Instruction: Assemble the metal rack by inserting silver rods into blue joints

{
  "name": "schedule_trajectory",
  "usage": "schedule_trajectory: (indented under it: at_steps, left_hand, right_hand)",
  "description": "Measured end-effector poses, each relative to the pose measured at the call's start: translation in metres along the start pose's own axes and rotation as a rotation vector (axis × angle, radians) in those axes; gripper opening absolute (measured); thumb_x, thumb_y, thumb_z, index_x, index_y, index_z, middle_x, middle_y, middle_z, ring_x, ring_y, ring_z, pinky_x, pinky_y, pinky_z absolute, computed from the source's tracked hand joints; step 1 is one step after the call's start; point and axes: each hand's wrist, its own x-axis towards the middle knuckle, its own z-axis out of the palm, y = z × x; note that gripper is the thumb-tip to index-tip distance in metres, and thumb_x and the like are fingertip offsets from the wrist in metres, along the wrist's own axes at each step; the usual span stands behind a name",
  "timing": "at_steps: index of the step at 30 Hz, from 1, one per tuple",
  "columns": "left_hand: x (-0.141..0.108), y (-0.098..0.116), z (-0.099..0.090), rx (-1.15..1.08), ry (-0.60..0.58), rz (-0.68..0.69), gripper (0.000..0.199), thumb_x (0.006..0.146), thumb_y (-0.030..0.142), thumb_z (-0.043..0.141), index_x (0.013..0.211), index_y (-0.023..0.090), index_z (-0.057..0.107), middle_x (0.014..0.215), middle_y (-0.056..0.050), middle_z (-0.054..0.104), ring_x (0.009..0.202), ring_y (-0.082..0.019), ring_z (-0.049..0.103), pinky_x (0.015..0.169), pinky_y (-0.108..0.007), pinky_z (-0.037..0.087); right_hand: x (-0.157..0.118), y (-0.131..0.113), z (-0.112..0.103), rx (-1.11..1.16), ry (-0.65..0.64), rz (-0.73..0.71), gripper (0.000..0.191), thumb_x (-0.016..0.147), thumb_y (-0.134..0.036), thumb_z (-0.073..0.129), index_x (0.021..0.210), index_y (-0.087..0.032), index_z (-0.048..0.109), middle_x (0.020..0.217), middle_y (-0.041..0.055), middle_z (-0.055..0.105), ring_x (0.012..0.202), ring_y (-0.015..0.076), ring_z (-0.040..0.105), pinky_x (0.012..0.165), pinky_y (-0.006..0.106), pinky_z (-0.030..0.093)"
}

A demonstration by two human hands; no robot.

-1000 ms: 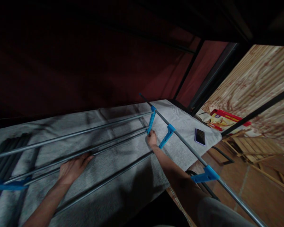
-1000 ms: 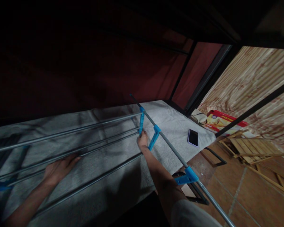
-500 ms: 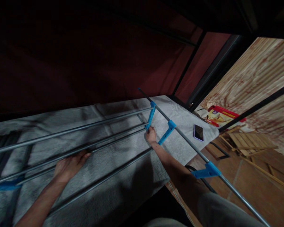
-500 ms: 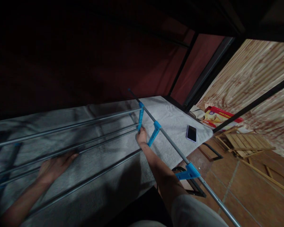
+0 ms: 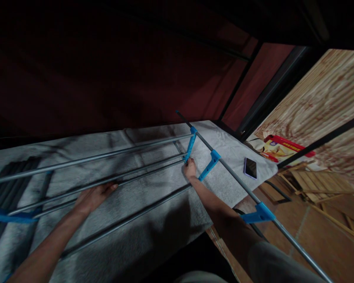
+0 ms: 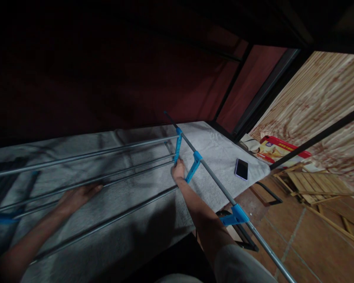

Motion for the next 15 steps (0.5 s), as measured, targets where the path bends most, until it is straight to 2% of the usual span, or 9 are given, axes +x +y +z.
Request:
schedule_trajectory:
  at_steps: [2,4,6,8,11,15]
  left_hand:
    - [0.000,0.007,-0.003,0.017,-0.051,-0.032,0.062,0.092,0.063,0.032,0.118,0.024,0.072,0.114,-0.013,0.074,0.108,-0.037,0.067,0.088,-0.047,0.053]
    - [-0.007,0.020,-0.006,0.034,-0.035,-0.032,0.061,0.095,0.059,0.028,0.115,0.022,0.072,0.109,-0.014,0.074,0.104,-0.036,0.068,0.086,-0.046,0.052]
    - [-0.021,0.033,-0.009,0.056,0.041,-0.034,0.058,0.097,0.054,0.028,0.111,0.018,0.071,0.100,-0.016,0.074,0.096,-0.033,0.069,0.083,-0.045,0.053]
    - [-0.036,0.043,-0.009,0.044,0.128,0.069,0.046,0.096,0.049,0.043,0.114,0.015,0.068,0.105,-0.015,0.071,0.095,-0.027,0.067,0.085,-0.045,0.053]
    - [-0.053,0.043,-0.005,0.052,0.196,0.013,0.041,0.092,0.043,0.058,0.124,0.017,0.059,0.125,-0.011,0.062,0.107,-0.023,0.062,0.092,-0.046,0.053]
    - [-0.060,0.028,0.003,0.077,0.219,-0.053,0.038,0.093,0.039,0.059,0.124,0.018,0.059,0.125,-0.010,0.061,0.106,-0.022,0.062,0.091,-0.045,0.054]
  right_hand:
    - [0.000,-0.002,-0.002,-0.011,-0.003,0.005,0.038,0.067,-0.002,0.046,0.098,-0.016,0.063,0.096,0.0079,0.060,0.089,0.0212,0.056,0.091,0.033,0.046]
    - [-0.002,-0.005,-0.006,-0.015,-0.013,0.005,0.036,0.067,-0.004,0.046,0.097,-0.016,0.063,0.095,0.0084,0.060,0.088,0.0216,0.056,0.090,0.034,0.046]
    - [-0.006,-0.009,-0.012,-0.014,-0.033,0.000,0.033,0.068,-0.007,0.046,0.094,-0.015,0.062,0.094,0.0088,0.059,0.087,0.0222,0.056,0.088,0.035,0.046]
    - [-0.009,-0.009,-0.017,-0.011,-0.061,-0.008,0.027,0.070,-0.012,0.044,0.090,-0.015,0.062,0.089,0.0088,0.058,0.084,0.0229,0.055,0.085,0.036,0.045]
    - [-0.006,-0.004,-0.018,-0.009,-0.109,-0.032,0.021,0.071,-0.018,0.044,0.084,-0.017,0.061,0.083,0.0080,0.056,0.080,0.0234,0.055,0.081,0.036,0.043]
    - [-0.002,0.011,-0.011,-0.062,-0.111,-0.067,0.018,0.072,-0.021,0.046,0.083,-0.018,0.060,0.082,0.0082,0.056,0.081,0.0236,0.054,0.078,0.035,0.043]
